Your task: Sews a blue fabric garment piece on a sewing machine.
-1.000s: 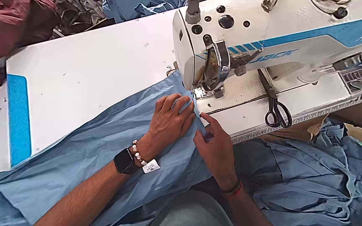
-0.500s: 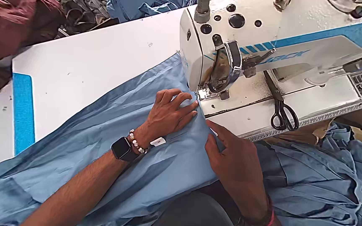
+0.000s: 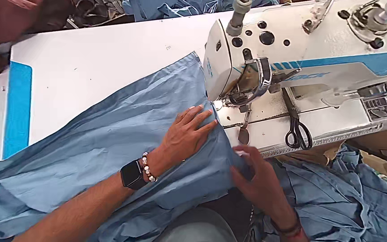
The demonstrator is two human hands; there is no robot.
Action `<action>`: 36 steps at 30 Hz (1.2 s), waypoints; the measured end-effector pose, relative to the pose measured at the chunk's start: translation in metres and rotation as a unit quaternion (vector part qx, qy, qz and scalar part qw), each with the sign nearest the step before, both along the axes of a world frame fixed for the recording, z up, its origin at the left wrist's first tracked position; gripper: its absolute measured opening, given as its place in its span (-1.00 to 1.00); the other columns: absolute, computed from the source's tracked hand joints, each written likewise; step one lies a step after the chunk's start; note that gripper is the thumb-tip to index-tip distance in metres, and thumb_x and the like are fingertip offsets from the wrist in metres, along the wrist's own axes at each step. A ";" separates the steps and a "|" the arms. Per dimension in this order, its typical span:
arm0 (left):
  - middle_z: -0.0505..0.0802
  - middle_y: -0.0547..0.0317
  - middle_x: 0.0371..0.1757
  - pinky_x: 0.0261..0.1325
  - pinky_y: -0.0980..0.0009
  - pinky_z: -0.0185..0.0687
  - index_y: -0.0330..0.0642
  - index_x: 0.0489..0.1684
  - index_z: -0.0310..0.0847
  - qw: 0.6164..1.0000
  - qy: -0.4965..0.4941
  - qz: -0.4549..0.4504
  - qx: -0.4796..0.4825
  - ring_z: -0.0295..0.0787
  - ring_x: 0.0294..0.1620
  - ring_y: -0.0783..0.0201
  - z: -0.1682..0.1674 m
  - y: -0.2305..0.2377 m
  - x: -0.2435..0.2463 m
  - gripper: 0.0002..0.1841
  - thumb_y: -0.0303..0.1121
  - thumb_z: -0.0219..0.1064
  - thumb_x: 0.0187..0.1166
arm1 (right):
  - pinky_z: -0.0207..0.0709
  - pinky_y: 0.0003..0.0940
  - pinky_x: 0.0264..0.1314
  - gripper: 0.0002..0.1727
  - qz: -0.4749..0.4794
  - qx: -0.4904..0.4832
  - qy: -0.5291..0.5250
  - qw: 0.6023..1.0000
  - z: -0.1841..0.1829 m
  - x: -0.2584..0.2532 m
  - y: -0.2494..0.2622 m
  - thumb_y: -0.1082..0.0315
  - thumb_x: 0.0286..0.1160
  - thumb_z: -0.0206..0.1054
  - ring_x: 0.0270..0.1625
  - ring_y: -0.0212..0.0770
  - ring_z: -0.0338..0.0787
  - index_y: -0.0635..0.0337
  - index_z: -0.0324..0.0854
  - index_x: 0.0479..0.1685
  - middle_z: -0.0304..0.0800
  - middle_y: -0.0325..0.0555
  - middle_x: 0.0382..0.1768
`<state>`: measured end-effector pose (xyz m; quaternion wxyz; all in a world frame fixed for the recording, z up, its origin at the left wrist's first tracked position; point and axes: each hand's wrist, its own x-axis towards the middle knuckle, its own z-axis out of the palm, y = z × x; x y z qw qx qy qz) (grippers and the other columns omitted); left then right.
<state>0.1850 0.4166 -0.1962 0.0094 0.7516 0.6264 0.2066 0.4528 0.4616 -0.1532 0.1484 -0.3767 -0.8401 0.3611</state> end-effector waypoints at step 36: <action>0.63 0.40 0.65 0.77 0.00 0.16 0.25 0.50 0.69 0.996 0.008 -0.084 0.001 0.34 0.76 0.06 0.006 0.007 -0.016 -0.55 -0.15 0.02 0.75 | 0.61 -0.22 -0.04 -0.73 -0.049 0.225 -0.009 0.973 -0.018 -0.043 -0.034 0.10 0.55 0.34 -0.06 -0.20 0.77 -0.06 0.87 0.02 0.86 -0.22 -0.13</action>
